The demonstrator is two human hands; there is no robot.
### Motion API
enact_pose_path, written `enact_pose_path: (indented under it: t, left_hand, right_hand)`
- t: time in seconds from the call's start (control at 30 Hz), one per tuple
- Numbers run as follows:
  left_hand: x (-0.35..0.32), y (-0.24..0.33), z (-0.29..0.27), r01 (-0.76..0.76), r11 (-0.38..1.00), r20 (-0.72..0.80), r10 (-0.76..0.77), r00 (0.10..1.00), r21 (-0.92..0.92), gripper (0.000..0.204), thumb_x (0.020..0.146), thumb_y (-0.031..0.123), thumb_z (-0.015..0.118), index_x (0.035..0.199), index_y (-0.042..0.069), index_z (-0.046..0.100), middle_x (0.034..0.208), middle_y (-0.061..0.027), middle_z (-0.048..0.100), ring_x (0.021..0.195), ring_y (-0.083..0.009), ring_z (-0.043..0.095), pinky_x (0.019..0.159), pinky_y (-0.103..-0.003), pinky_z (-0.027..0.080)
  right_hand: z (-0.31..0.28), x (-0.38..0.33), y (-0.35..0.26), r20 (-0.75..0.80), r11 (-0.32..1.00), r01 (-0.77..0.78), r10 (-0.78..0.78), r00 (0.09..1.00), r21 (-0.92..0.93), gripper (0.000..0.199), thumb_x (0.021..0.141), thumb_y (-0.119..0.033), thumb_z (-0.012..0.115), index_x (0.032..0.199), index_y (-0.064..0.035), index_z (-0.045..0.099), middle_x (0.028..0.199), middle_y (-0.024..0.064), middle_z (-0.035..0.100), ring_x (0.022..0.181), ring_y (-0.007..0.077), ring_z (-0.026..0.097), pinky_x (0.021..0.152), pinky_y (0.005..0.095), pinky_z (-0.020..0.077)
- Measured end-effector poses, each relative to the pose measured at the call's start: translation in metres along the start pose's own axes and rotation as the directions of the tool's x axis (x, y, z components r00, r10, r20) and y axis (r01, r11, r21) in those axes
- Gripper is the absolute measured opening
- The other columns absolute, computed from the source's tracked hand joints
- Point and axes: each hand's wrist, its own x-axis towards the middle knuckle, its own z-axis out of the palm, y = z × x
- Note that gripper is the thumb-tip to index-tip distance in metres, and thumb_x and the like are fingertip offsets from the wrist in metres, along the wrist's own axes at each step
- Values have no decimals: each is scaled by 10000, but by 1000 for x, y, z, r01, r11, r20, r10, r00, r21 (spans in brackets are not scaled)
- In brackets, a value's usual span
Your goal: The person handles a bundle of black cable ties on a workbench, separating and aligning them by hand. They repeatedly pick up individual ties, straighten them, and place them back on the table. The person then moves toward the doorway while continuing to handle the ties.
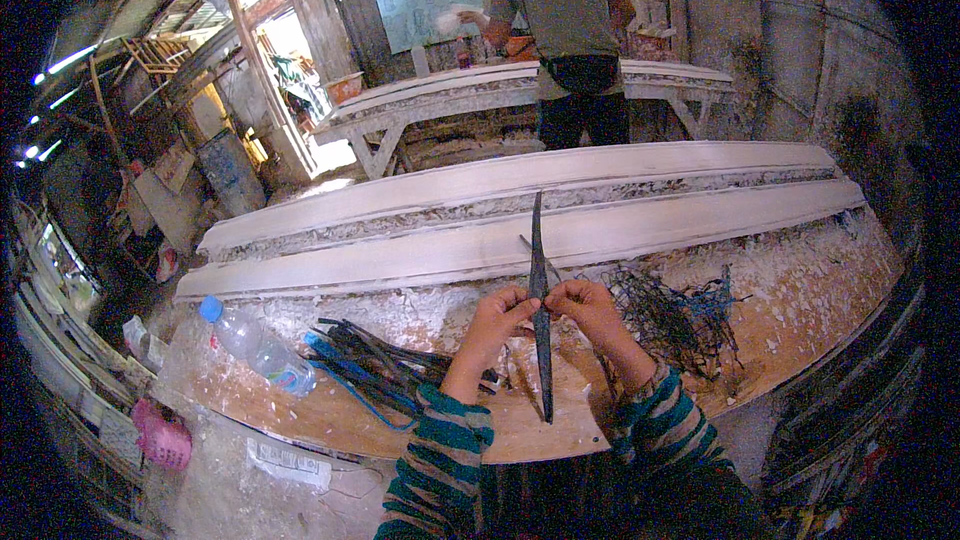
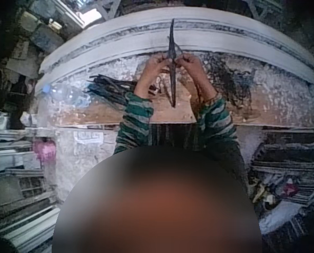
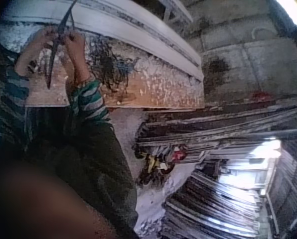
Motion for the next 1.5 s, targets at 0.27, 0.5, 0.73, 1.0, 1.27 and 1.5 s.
enact_pose_path:
  t: [0.27,0.5,0.73,1.0,1.27,1.5]
  left_hand:
    - [-1,0,-1,72,989,54,-66,996,-126,193,818,246,589,913,78,584,834,-20,615,746,-128,581,634,-289,485]
    - [-1,1,-7,93,968,168,-54,984,-233,218,816,163,583,1023,101,551,920,0,590,833,-157,555,712,-362,480]
    - [0,-2,-7,47,965,126,-15,992,-259,167,789,129,615,944,88,567,869,-12,614,773,-148,594,680,-320,496]
    - [3,-1,-4,-24,974,5,26,1000,-226,167,774,131,635,922,83,574,835,-9,614,731,-116,595,635,-277,496]
    - [1,2,0,5,990,51,3,999,-143,178,769,96,633,934,70,570,843,-9,613,730,-105,583,665,-249,482]
    - [-2,3,2,-68,998,-26,68,997,13,115,768,72,631,865,36,582,780,-15,613,698,-89,568,630,-225,469]
  right_hand:
    - [1,-1,-6,3,966,-98,100,995,239,162,776,-179,604,798,-20,626,722,42,616,660,130,565,614,260,449]
    - [0,-3,-14,197,788,-306,237,951,534,92,805,-130,574,786,-40,583,707,26,577,653,127,545,634,229,438]
    - [2,-4,-11,179,858,-257,196,964,444,140,785,-209,615,806,-70,601,734,-7,582,663,105,521,626,236,413]
    - [1,-2,-12,153,980,-113,87,984,165,91,735,-111,652,777,-56,593,727,-2,581,686,95,527,673,229,412]
    - [-1,0,-7,68,991,-92,86,994,101,79,745,-111,620,721,-40,594,684,6,583,665,90,531,645,230,411]
    - [0,3,-2,2,1000,-6,6,1000,-2,91,740,-114,626,714,-33,596,647,-2,573,610,73,508,576,214,404]
